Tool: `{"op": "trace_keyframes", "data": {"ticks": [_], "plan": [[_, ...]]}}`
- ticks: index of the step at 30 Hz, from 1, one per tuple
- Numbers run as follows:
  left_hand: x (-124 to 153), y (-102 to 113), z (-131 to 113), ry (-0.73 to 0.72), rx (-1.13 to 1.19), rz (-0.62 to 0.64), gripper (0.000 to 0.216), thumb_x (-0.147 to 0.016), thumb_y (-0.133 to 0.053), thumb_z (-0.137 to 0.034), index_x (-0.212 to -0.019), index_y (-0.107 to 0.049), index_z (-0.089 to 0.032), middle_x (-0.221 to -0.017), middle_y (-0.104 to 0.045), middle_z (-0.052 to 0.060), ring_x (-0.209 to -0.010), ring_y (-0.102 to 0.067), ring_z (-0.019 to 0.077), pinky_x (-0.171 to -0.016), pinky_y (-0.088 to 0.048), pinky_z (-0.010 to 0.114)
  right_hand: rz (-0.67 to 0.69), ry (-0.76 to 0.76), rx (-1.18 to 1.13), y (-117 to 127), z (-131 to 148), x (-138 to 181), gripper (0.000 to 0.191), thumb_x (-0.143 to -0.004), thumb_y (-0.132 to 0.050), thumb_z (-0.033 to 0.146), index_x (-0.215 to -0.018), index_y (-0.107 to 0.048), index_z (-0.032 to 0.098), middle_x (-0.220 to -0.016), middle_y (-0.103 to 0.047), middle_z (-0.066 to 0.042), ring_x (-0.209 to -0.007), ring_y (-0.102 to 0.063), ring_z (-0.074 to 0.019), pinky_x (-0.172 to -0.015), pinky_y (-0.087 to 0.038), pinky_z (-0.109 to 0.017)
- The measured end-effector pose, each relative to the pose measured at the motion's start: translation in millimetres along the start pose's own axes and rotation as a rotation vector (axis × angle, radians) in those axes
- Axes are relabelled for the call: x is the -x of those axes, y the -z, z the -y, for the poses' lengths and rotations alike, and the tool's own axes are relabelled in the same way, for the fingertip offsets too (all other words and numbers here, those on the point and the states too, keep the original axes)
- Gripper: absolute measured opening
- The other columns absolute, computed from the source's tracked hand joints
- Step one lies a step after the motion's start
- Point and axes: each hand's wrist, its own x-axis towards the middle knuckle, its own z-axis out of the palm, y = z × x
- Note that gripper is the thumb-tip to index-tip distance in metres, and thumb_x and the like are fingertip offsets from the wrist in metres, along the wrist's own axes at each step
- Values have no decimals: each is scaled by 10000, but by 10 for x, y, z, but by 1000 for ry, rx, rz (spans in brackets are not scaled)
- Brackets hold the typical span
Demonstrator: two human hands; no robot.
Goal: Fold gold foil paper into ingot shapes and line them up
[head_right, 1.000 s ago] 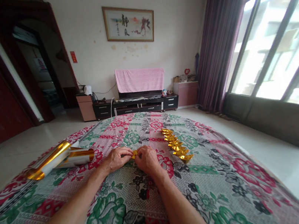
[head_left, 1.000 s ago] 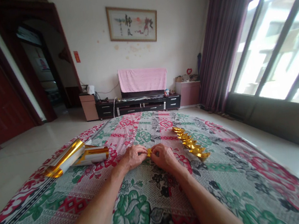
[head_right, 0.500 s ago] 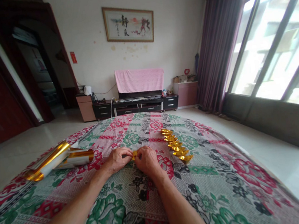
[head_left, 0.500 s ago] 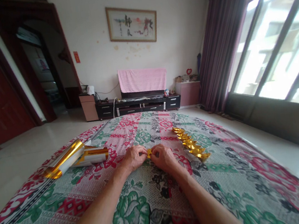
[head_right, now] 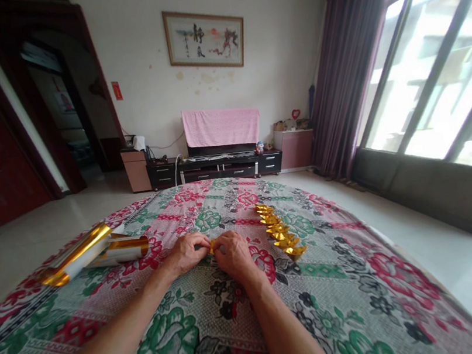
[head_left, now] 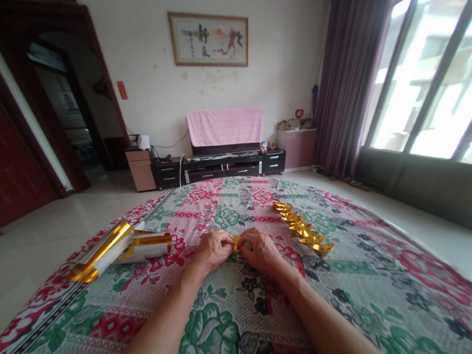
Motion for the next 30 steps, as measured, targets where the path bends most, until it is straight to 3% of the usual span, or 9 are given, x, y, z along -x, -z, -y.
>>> {"op": "trace_keyframes", "data": {"ticks": [30], "plan": [[7, -32, -110, 74, -81, -52, 88, -662, -591, -172, -595, -647, -181, -708, -673, 15, -687, -592, 131, -691, -446, 235, -10, -40, -56, 7, -20, 3, 193, -663, -531, 101, -648, -695, 202, -858, -676, -25, -791, -610, -138, -747, -453, -213]]}}
